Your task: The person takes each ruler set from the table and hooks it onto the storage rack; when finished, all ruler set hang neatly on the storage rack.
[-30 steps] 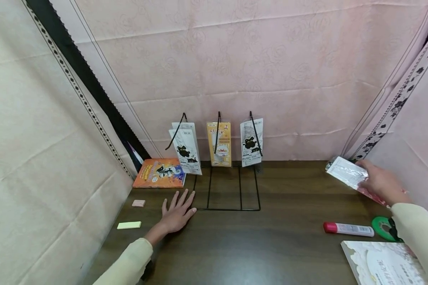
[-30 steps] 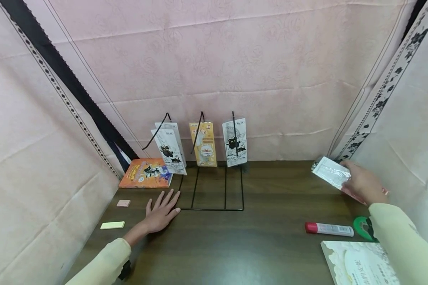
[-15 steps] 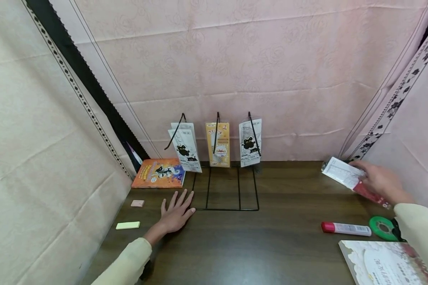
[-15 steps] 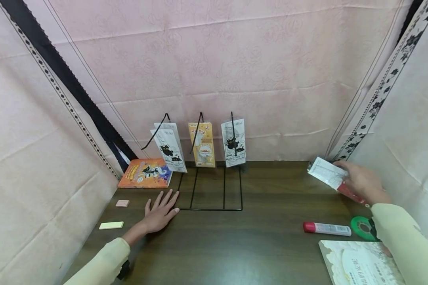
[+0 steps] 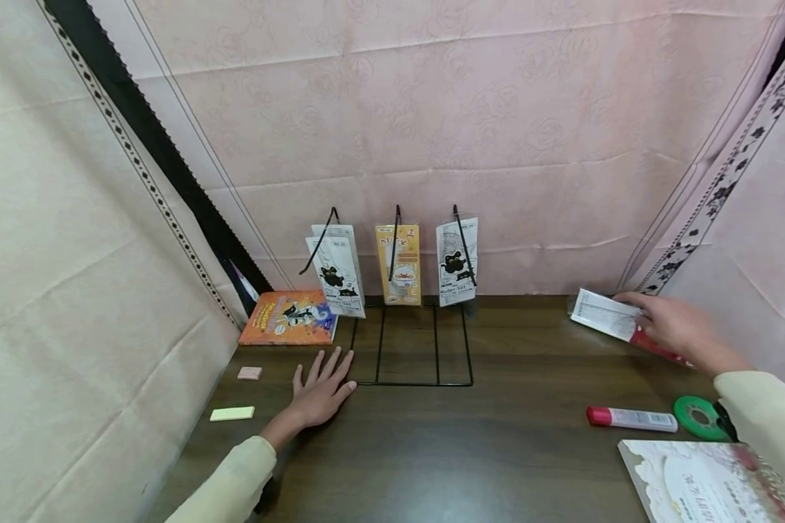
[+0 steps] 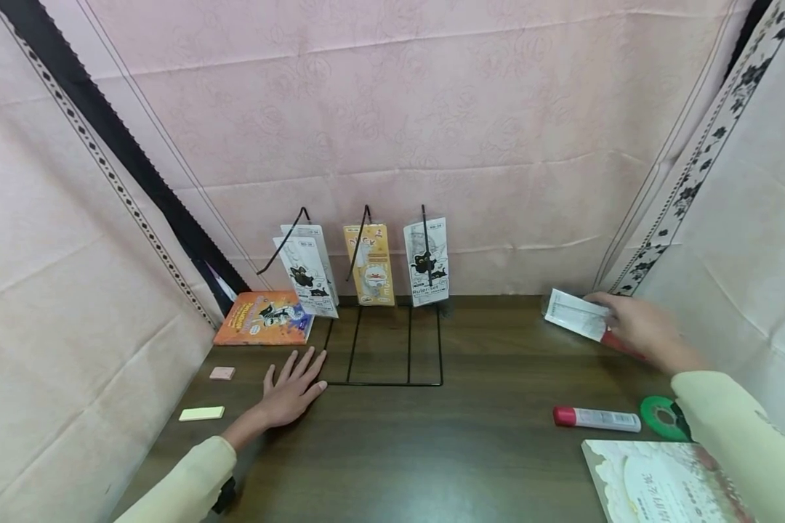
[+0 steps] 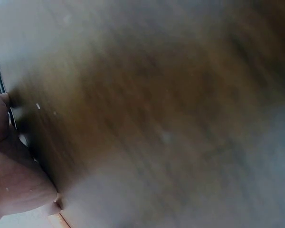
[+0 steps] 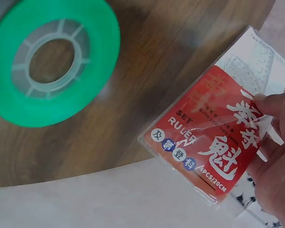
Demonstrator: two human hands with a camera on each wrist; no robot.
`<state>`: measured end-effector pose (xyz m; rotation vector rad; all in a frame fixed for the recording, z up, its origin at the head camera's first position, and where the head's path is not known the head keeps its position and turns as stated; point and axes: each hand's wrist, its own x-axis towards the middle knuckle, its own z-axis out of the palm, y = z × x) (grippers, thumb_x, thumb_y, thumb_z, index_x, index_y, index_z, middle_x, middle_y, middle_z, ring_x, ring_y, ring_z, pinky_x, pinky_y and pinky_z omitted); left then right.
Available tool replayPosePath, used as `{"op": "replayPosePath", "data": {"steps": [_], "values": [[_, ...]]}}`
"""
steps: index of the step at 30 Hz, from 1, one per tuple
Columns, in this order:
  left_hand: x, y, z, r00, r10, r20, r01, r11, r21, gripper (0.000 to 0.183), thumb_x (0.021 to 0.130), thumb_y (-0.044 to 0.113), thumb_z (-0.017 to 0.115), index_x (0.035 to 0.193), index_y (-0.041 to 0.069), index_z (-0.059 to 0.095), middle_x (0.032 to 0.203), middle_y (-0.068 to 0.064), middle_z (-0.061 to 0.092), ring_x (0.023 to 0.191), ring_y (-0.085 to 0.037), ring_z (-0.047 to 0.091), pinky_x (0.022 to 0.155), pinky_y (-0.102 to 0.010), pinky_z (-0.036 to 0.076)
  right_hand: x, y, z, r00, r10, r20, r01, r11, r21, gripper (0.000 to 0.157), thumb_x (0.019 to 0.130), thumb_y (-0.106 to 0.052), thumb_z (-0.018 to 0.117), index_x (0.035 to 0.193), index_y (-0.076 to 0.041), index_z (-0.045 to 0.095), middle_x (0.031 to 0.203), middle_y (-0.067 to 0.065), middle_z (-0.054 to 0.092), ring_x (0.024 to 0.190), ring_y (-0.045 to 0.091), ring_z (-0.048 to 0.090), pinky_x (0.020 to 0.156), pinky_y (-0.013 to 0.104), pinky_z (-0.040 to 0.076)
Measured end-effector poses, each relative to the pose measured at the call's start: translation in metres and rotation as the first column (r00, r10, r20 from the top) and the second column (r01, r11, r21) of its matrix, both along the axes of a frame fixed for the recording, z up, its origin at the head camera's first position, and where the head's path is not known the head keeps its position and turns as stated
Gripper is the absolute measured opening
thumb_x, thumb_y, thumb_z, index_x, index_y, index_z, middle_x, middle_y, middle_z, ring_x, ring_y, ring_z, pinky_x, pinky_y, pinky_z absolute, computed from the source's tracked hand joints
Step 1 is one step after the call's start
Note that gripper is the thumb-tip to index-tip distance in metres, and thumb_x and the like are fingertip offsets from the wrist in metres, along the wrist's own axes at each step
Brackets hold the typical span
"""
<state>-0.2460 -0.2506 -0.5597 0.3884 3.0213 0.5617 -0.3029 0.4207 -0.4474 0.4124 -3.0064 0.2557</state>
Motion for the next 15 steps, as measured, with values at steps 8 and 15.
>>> {"op": "replayPosePath", "data": {"steps": [8, 15], "values": [[0.002, -0.001, -0.001, 1.000, -0.002, -0.014, 0.002, 1.000, 0.005, 0.064, 0.098, 0.058, 0.036, 0.154, 0.037, 0.014, 0.164, 0.004, 0.008, 0.151, -0.035, 0.000, 0.106, -0.072, -0.008, 0.004, -0.024, 0.007, 0.996, 0.053, -0.077, -0.055, 0.998, -0.020, 0.052, 0.085, -0.004, 0.066, 0.134, -0.018, 0.057, 0.120, 0.022, 0.065, 0.082, 0.027, 0.065, 0.060, 0.042, 0.052], [0.000, -0.001, -0.001, 1.000, -0.001, -0.008, 0.001, 1.000, 0.002, 0.064, 0.098, 0.061, 0.032, 0.154, 0.039, 0.010, 0.164, 0.007, 0.004, 0.152, -0.031, -0.003, 0.108, -0.070, -0.010, 0.006, -0.047, 0.016, 0.985, 0.054, -0.167, -0.071, 0.993, -0.096, 0.054, 0.085, -0.009, 0.070, 0.133, -0.029, 0.057, 0.110, 0.010, 0.071, 0.071, 0.016, 0.059, 0.057, 0.034, 0.048]]}}
